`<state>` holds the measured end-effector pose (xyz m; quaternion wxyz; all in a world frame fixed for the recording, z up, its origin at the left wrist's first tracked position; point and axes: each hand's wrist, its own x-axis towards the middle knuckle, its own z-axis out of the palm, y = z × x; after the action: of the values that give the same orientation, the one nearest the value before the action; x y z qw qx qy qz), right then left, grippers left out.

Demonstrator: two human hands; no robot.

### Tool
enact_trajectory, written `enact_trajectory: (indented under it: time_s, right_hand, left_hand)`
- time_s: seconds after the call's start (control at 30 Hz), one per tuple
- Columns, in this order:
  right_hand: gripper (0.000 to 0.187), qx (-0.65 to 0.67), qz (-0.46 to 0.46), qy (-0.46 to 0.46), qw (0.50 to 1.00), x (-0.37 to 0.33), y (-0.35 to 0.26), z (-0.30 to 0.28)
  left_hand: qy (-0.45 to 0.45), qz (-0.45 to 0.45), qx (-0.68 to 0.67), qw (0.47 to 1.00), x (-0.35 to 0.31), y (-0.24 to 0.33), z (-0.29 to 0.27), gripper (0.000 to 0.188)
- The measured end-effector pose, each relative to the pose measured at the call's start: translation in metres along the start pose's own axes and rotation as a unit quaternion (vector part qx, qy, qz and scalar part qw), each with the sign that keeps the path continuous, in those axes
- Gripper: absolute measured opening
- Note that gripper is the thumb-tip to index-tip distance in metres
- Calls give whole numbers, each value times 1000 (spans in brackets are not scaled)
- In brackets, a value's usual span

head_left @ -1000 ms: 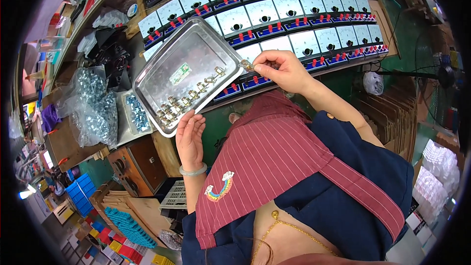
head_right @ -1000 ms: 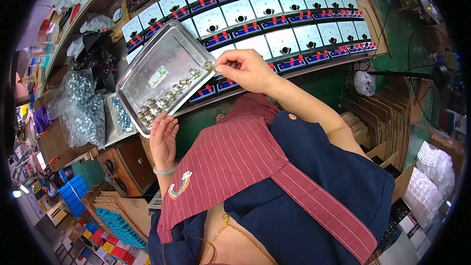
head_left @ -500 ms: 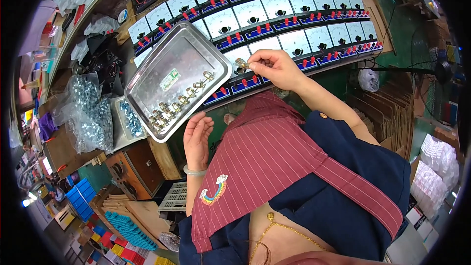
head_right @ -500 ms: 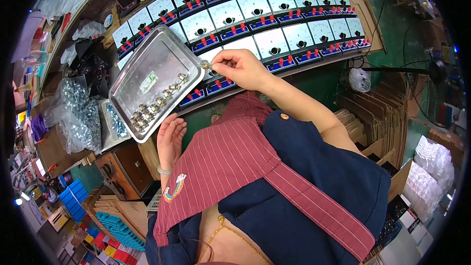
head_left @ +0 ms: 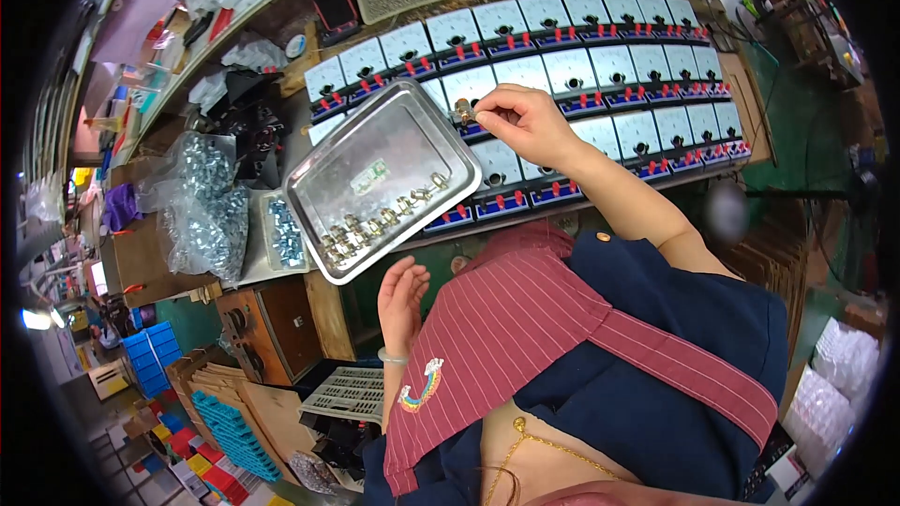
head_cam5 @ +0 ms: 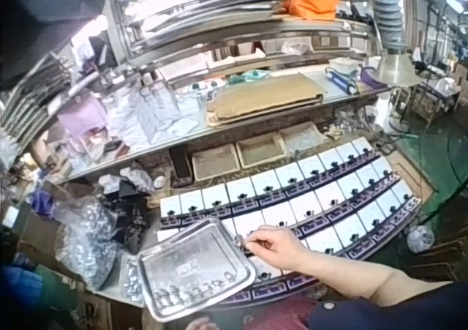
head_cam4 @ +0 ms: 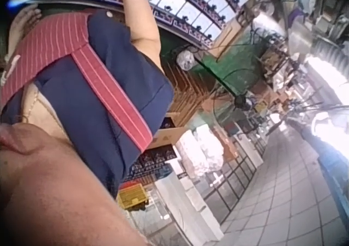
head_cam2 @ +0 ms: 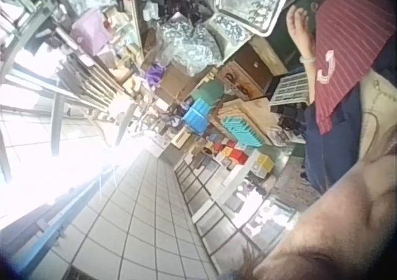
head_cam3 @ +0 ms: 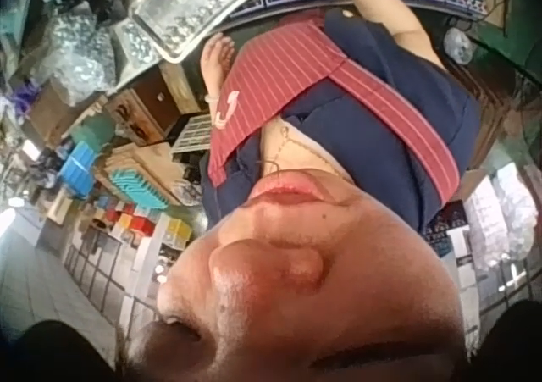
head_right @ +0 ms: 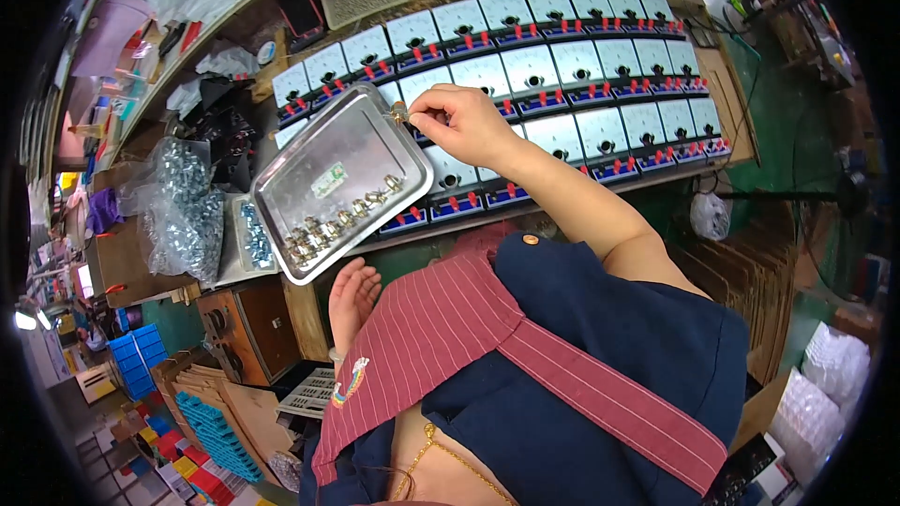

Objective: Fasten components onto a series of analog meters using an electric screwdriver.

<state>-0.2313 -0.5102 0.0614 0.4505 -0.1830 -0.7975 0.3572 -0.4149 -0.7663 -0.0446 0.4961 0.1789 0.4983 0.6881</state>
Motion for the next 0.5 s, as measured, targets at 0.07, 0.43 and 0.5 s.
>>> enact_trajectory:
  time_s: [0.07, 0.43, 0.5]
  right_hand:
    - [10, -14, -27, -10, 1000, 12, -8, 2]
    - [13, -125, -214, 23, 969, 183, -24, 35]
    - [13, -198, -277, 52, 939, 231, -30, 52]
  left_hand:
    - [32, 1, -2, 999, -13, -2, -6, 24]
    - [142, 26, -71, 987, -56, -17, -21, 25]
    - [157, 24, -79, 984, -58, -17, -24, 24]
